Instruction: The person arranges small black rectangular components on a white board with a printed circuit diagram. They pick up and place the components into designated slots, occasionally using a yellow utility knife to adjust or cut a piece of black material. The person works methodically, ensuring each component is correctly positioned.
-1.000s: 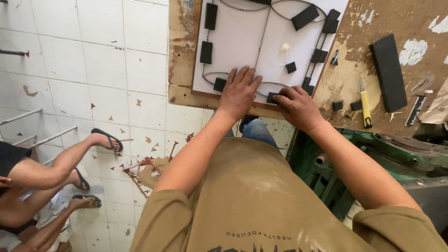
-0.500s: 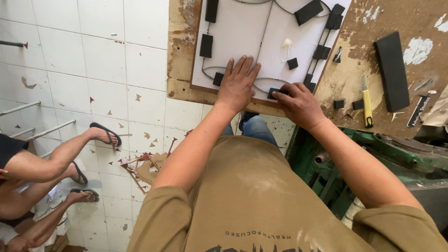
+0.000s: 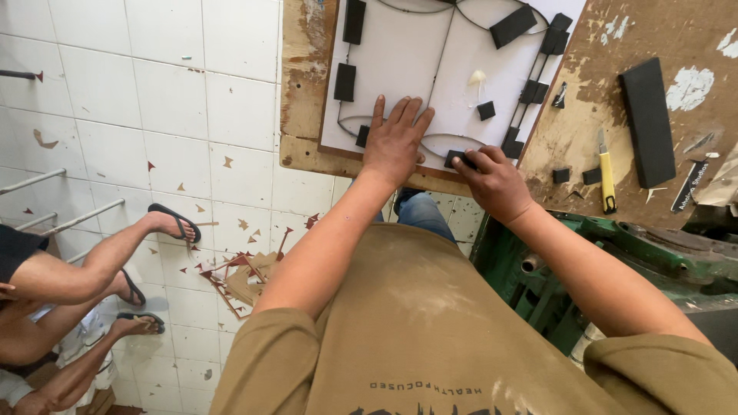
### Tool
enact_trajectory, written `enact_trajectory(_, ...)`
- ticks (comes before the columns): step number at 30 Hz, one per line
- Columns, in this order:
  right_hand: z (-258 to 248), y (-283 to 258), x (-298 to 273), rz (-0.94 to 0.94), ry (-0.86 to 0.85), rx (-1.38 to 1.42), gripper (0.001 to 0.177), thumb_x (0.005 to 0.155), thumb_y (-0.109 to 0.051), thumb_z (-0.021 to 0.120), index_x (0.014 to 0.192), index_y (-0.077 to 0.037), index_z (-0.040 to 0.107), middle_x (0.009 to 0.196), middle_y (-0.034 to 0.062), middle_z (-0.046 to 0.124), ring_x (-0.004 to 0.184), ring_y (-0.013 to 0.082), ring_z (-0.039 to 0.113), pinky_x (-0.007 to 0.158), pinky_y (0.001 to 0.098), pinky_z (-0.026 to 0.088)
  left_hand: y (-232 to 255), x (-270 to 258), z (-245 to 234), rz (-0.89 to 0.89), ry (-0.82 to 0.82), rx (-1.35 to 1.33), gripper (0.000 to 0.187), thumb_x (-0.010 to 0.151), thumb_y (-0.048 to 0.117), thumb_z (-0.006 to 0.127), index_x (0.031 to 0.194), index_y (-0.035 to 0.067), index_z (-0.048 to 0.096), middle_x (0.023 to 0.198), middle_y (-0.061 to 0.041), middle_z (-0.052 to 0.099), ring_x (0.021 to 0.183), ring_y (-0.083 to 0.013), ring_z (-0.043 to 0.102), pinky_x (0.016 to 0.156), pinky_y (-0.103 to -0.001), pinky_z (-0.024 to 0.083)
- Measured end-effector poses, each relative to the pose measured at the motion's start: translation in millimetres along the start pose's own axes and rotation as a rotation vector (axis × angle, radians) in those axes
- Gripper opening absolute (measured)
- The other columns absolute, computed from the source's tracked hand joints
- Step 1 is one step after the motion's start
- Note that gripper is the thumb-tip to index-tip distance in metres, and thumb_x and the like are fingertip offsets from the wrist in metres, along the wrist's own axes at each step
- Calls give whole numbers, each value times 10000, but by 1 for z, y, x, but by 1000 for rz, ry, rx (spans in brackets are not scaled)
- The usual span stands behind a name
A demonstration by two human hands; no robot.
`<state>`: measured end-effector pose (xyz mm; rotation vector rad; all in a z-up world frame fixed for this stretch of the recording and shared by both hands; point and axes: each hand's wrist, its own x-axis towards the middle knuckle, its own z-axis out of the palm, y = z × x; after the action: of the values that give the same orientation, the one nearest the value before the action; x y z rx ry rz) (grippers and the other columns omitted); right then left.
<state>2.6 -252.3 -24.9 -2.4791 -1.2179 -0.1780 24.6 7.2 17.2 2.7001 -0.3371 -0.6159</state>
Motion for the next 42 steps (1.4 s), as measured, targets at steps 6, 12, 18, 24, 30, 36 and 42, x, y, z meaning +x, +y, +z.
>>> enact_trajectory(6,8,-7,12,-16,43,-1,128,942,-149,737,1033,-94,808,1021,147,687,923,350,656,850,433,576,-1,2,-7,-5,-30,13,837,841,338,861,1540,192,423,1570,-109,429,1508,-290,353,1279,-626,30)
enact_trajectory(12,22,-19,24,-18,68,-54,151,928,-150,768,1053,-76,808,1026,157,688,919,342,660,818,433,578,-6,3,-6,12,-21,27,834,838,352,863,1532,183,434,1562,-116,440,1501,-290,361,1274,-636,13)
enact_trajectory(18,2,-24,37,-9,2,-56,156,919,-169,776,1041,-76,801,1035,146,682,945,341,667,829,432,582,-7,6,1,45,2,-4,865,806,341,886,1525,158,442,1552,-145,449,1492,-314,368,1266,-657,0)
enact_trajectory(24,14,-21,33,15,29,-9,130,955,-177,747,1028,-78,787,1034,123,677,956,325,674,855,423,579,-9,4,8,48,24,27,876,812,350,878,1535,152,426,1563,-154,450,1498,-317,365,1261,-659,-7)
enact_trajectory(30,10,-17,34,-43,74,28,135,971,-156,723,1020,-43,779,1001,142,679,933,339,683,854,423,586,-7,5,3,53,-12,35,878,842,332,856,1564,150,388,1599,-156,414,1516,-319,331,1252,-682,-23)
enact_trajectory(36,4,-11,25,-78,37,63,142,985,-140,694,1026,-29,772,993,141,678,939,343,686,852,422,584,-6,0,3,22,-54,34,847,896,327,817,1587,178,350,1631,-127,371,1541,-291,290,1259,-674,-29)
enact_trajectory(42,3,-9,22,-99,31,52,145,972,-90,684,1042,-4,776,984,163,686,932,359,686,854,429,589,-6,0,-2,18,-55,58,836,898,344,813,1580,187,357,1630,-115,369,1536,-284,300,1272,-665,-9)
